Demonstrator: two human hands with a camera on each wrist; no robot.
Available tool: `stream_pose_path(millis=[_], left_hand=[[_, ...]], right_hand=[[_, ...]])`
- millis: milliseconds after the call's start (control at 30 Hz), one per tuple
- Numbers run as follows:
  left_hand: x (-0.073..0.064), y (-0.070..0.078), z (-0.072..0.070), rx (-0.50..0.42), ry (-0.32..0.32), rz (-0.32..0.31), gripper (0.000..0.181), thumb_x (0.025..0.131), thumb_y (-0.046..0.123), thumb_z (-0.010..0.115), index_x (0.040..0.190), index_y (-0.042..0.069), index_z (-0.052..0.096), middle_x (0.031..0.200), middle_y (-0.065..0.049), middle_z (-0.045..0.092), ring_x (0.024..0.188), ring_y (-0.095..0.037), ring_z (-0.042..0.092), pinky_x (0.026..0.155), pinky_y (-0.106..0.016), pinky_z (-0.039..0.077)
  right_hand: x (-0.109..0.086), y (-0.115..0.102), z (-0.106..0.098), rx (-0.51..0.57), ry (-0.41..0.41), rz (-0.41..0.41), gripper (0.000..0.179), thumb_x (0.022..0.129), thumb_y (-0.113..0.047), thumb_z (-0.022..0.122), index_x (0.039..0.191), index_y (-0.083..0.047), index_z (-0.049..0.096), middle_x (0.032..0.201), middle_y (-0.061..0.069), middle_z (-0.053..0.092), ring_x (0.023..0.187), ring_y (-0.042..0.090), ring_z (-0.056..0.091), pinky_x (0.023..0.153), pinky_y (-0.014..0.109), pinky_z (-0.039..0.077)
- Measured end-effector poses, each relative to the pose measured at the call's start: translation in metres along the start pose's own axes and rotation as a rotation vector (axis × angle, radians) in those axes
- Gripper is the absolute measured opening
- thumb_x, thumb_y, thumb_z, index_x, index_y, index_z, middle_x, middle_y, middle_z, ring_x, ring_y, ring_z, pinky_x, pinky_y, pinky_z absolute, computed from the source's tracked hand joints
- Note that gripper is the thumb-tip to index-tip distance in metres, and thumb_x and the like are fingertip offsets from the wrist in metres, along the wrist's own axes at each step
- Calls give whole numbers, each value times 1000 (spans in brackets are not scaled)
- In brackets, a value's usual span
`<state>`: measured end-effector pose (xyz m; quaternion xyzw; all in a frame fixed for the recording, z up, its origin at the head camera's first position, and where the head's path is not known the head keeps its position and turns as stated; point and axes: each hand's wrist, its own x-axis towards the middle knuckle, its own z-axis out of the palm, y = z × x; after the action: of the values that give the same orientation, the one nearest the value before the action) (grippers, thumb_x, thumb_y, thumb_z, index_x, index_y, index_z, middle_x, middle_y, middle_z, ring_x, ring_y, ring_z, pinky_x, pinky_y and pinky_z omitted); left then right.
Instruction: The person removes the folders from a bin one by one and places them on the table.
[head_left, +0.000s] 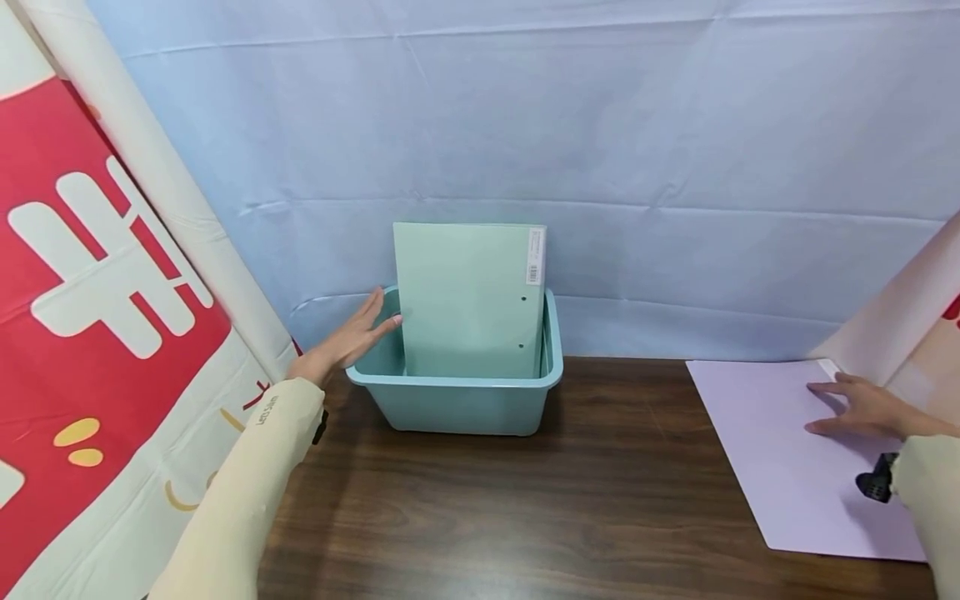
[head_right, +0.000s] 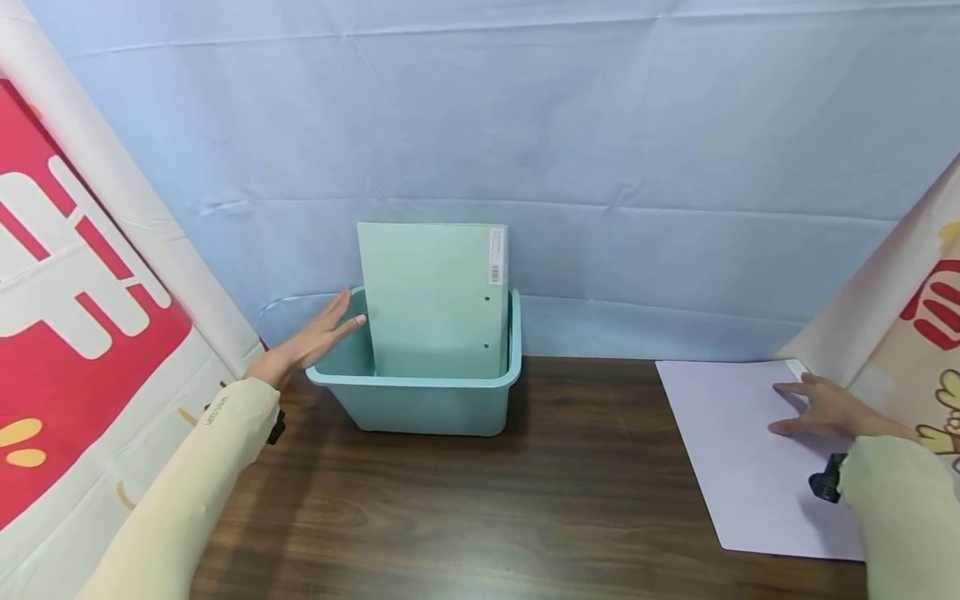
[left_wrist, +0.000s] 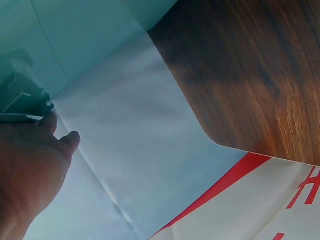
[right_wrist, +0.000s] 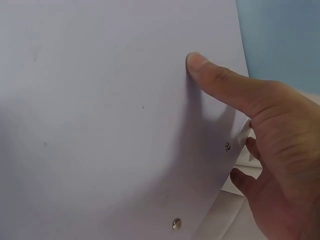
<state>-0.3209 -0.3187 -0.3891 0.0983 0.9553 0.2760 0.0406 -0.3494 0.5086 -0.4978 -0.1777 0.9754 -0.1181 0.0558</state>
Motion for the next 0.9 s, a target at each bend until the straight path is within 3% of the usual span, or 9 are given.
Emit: stream_pose_path(millis=[167,600,900], left_hand=[[1,1,0,-8,-1,10,91,95,72,31,157,20,-11,164,2,-15,151,-23,-10,118,-58,3],[-5,1,0,-15,-10,-13,91,93,74,31,156,26,-12,163,7,-17,151,-24,-11,117,-60,2],[-2,1,0,-14,-9,-13,93,92,75,31,156,25,-12,163,7,-17,151,-24,-10,117,-60,2]], right_hand=[[-2,-2,-3,11,-6,34,82,76,-36,81,129,17,48,128,58,25,112,73,30,89,78,29],[-2,-22,-20,86,25,6,92,75,-35,83,141,11,39,141,48,20,123,70,23,89,80,22],[3,-36,-25,68,156,-102,87,66,-28,90,133,11,50,133,43,42,116,63,40,84,73,35]])
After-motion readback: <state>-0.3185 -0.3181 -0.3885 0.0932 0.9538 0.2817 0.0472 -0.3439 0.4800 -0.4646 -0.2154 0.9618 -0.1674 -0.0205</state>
